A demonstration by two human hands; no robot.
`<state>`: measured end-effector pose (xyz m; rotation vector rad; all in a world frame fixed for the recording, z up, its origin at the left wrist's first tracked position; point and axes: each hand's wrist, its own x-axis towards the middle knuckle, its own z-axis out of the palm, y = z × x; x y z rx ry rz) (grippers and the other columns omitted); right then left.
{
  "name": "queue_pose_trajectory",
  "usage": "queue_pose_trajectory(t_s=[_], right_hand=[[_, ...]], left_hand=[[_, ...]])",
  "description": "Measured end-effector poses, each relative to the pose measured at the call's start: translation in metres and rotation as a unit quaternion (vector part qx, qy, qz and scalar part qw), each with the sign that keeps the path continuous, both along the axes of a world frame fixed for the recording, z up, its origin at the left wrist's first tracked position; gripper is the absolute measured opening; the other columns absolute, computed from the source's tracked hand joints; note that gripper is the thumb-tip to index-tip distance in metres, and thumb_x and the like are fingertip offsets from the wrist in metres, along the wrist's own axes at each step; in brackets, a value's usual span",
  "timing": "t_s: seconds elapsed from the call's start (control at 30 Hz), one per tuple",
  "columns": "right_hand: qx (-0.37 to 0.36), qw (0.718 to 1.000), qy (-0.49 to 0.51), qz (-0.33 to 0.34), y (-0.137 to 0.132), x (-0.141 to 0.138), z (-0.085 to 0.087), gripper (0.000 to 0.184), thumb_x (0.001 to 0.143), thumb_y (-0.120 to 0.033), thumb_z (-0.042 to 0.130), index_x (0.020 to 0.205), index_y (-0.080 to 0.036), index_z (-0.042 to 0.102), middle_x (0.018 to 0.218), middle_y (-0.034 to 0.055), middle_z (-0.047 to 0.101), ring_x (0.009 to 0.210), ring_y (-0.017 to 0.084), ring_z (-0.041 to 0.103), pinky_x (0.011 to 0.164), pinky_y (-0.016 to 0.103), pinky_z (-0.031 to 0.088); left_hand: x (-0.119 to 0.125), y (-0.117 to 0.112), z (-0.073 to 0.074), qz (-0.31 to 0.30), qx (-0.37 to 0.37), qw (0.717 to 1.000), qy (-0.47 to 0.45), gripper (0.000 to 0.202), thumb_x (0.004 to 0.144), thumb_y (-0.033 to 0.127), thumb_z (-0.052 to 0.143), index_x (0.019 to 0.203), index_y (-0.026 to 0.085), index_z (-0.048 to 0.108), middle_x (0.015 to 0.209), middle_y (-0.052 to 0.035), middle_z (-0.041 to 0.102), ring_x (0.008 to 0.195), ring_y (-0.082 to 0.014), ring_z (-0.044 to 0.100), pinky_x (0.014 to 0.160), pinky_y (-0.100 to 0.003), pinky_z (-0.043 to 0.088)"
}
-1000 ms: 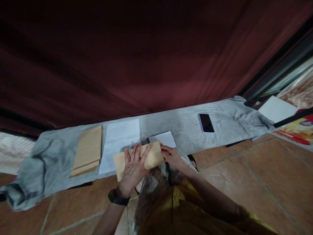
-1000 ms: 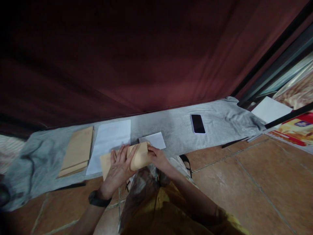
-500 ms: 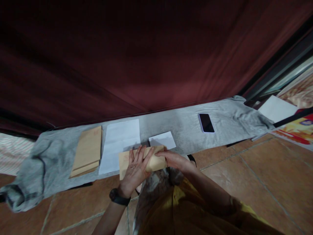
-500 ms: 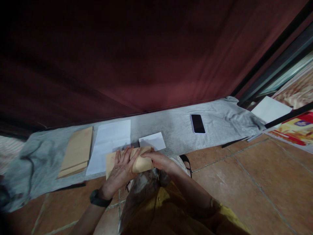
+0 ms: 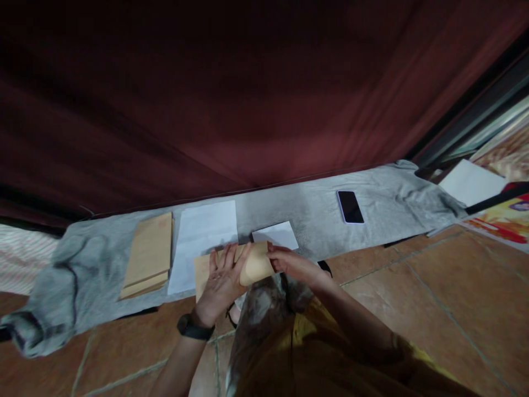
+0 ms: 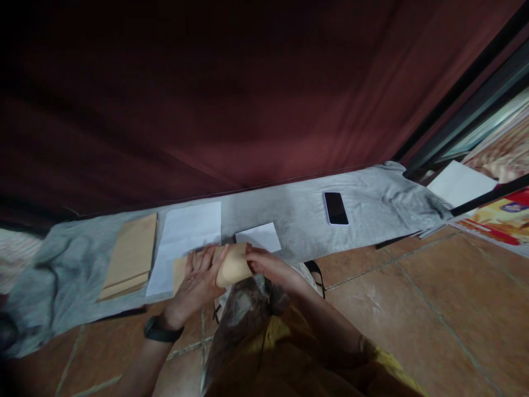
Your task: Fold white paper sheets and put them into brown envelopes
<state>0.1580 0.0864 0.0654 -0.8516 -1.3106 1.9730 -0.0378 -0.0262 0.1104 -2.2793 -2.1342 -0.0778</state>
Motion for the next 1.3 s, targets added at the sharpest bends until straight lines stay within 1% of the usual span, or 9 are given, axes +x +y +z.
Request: queue_pose_trajectory(t_s=[0.1, 0.17, 0.27, 0.47, 0.73, 0.93, 1.07, 1.2, 1.3], right_hand=[[-0.012, 1.000, -0.020, 0.017, 0.022, 0.019, -0.002, 0.033, 0.084, -0.041, 0.063, 0.108, -0.019, 0.070, 0.106, 0.0097, 0.072, 0.094, 0.024, 0.068, 0.087, 0.041, 0.055], [0.036, 0.992, -0.098, -0.064, 0.040, 0.030, -0.009, 0.031, 0.083, -0.042, 0.062, 0.104, -0.019, 0.068, 0.102, 0.0083, 0.071, 0.090, 0.022, 0.067, 0.086, 0.038, 0.053], [0.165, 0.930, -0.291, -0.154, 0.061, 0.038, -0.024, 0.028, 0.082, -0.035, 0.062, 0.106, -0.020, 0.065, 0.101, 0.0063, 0.069, 0.087, 0.020, 0.065, 0.086, 0.037, 0.051], [0.256, 0.819, -0.503, -0.101, 0.062, 0.023, -0.032, 0.042, 0.086, -0.039, 0.069, 0.119, -0.015, 0.058, 0.118, 0.0175, 0.065, 0.109, 0.028, 0.062, 0.090, 0.035, 0.048], [0.247, 0.753, -0.604, -0.083, 0.058, 0.004, -0.018, 0.043, 0.086, -0.037, 0.067, 0.119, -0.012, 0.054, 0.122, 0.0224, 0.063, 0.116, 0.034, 0.058, 0.096, 0.041, 0.043], [0.210, 0.762, -0.608, -0.080, 0.063, 0.003, -0.018, 0.047, 0.083, -0.037, 0.069, 0.121, -0.014, 0.054, 0.123, 0.0203, 0.063, 0.120, 0.035, 0.057, 0.098, 0.045, 0.040], [0.211, 0.775, -0.592, -0.072, 0.067, 0.007, -0.024, 0.033, 0.082, -0.032, 0.067, 0.110, -0.016, 0.060, 0.117, 0.0177, 0.065, 0.116, 0.034, 0.058, 0.096, 0.044, 0.041], [0.199, 0.851, -0.476, -0.100, 0.070, 0.018, -0.035, 0.012, 0.079, -0.028, 0.066, 0.088, -0.020, 0.061, 0.103, 0.0099, 0.066, 0.102, 0.027, 0.063, 0.088, 0.036, 0.045], [0.171, 0.904, -0.363, -0.145, 0.071, 0.028, -0.042, 0.013, 0.080, -0.033, 0.063, 0.082, -0.022, 0.057, 0.088, 0.0044, 0.066, 0.086, 0.023, 0.064, 0.078, 0.033, 0.048]], left_hand=[[-0.014, 0.003, 0.000, 0.022, -0.020, 1.000, -0.007, 0.104, 0.071, 0.026, 0.071, 0.160, 0.022, 0.017, 0.157, -0.0199, 0.039, 0.149, -0.0383, 0.031, 0.121, -0.064, 0.017], [-0.021, 0.006, -0.001, 0.036, -0.030, 0.999, -0.009, 0.105, 0.072, 0.028, 0.072, 0.160, 0.022, 0.015, 0.157, -0.0200, 0.038, 0.149, -0.0385, 0.030, 0.120, -0.065, 0.017], [-0.030, 0.011, -0.005, 0.058, -0.039, 0.998, -0.009, 0.106, 0.072, 0.031, 0.072, 0.160, 0.021, 0.015, 0.158, -0.0206, 0.037, 0.149, -0.0383, 0.030, 0.120, -0.065, 0.016], [-0.040, 0.015, -0.010, 0.089, -0.056, 0.994, -0.011, 0.108, 0.073, 0.034, 0.071, 0.161, 0.022, 0.010, 0.159, -0.0201, 0.035, 0.149, -0.0392, 0.029, 0.119, -0.067, 0.010], [-0.050, 0.008, -0.014, 0.107, -0.089, 0.990, -0.002, 0.106, 0.073, 0.030, 0.069, 0.161, 0.023, 0.009, 0.159, -0.0195, 0.034, 0.149, -0.0381, 0.027, 0.119, -0.065, 0.010], [-0.053, 0.005, -0.019, 0.113, -0.109, 0.988, -0.003, 0.105, 0.074, 0.028, 0.067, 0.161, 0.024, 0.009, 0.160, -0.0193, 0.032, 0.150, -0.0359, 0.025, 0.119, -0.065, 0.012], [-0.057, 0.002, -0.022, 0.118, -0.107, 0.987, -0.001, 0.106, 0.073, 0.027, 0.066, 0.161, 0.025, 0.008, 0.161, -0.0190, 0.031, 0.151, -0.0356, 0.023, 0.120, -0.064, 0.011], [-0.057, -0.001, -0.022, 0.116, -0.114, 0.987, -0.006, 0.108, 0.071, 0.027, 0.067, 0.161, 0.025, 0.006, 0.162, -0.0188, 0.030, 0.152, -0.0359, 0.022, 0.120, -0.064, 0.012], [-0.054, 0.000, -0.020, 0.115, -0.119, 0.986, -0.003, 0.108, 0.072, 0.026, 0.067, 0.161, 0.024, 0.007, 0.162, -0.0195, 0.029, 0.152, -0.0356, 0.022, 0.120, -0.063, 0.013]])
